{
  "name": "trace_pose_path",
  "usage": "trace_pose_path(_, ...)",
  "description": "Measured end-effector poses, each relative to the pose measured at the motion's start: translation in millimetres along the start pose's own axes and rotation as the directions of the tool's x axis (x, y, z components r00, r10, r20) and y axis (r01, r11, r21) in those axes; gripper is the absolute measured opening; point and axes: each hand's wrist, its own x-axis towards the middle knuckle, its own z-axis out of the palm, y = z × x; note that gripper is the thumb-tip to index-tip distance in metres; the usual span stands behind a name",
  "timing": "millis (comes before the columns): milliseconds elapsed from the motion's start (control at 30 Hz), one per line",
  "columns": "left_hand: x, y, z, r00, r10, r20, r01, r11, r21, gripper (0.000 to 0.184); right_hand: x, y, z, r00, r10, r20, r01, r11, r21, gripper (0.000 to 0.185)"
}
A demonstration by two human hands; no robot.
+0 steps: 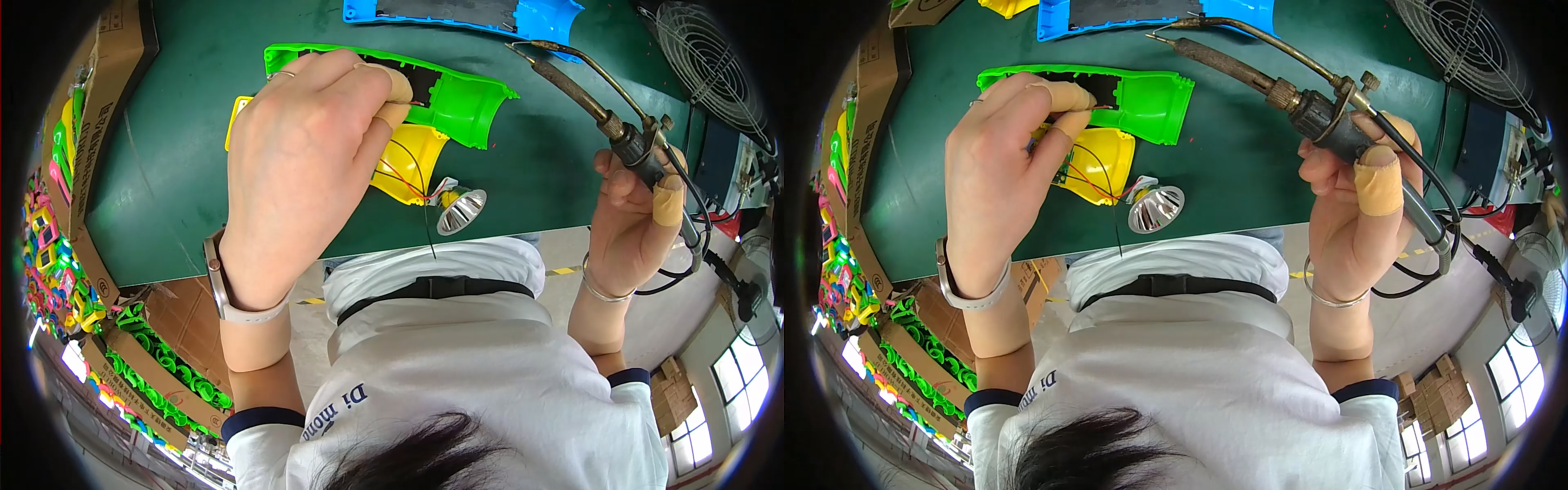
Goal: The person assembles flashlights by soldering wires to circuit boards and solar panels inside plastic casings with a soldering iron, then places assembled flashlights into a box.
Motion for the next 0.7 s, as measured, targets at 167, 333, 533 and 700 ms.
trace_pose_path(167,-4.2,-5.9,-8.9,0.995,0.089,0.033,-0.085,0.992,-0.095,0.010,0.0,0.7,0.6,0.999,-0.012,-0.043,0.013,1.000,0.013,0.034)
trace_pose_path(333,-0.8,-8.0,-24.8,0.940,0.307,0.148,-0.298,0.951,-0.080,0.015,0.0,0.2,1.1,0.999,-0.010,-0.053,0.012,0.999,0.038,0.034)
trace_pose_path(533,-1.5,1.4,-22.2,0.941,0.230,0.248,-0.237,0.972,-0.004,0.016,-0.6,-1.2,4.2,0.997,-0.040,-0.067,0.048,0.991,0.125,0.031)
trace_pose_path(700,-29.4,-10.0,-15.0,0.972,-0.234,-0.002,0.159,0.669,-0.726,0.011,-0.8,-2.5,19.3,0.990,-0.010,-0.138,0.029,0.989,0.142,0.028)
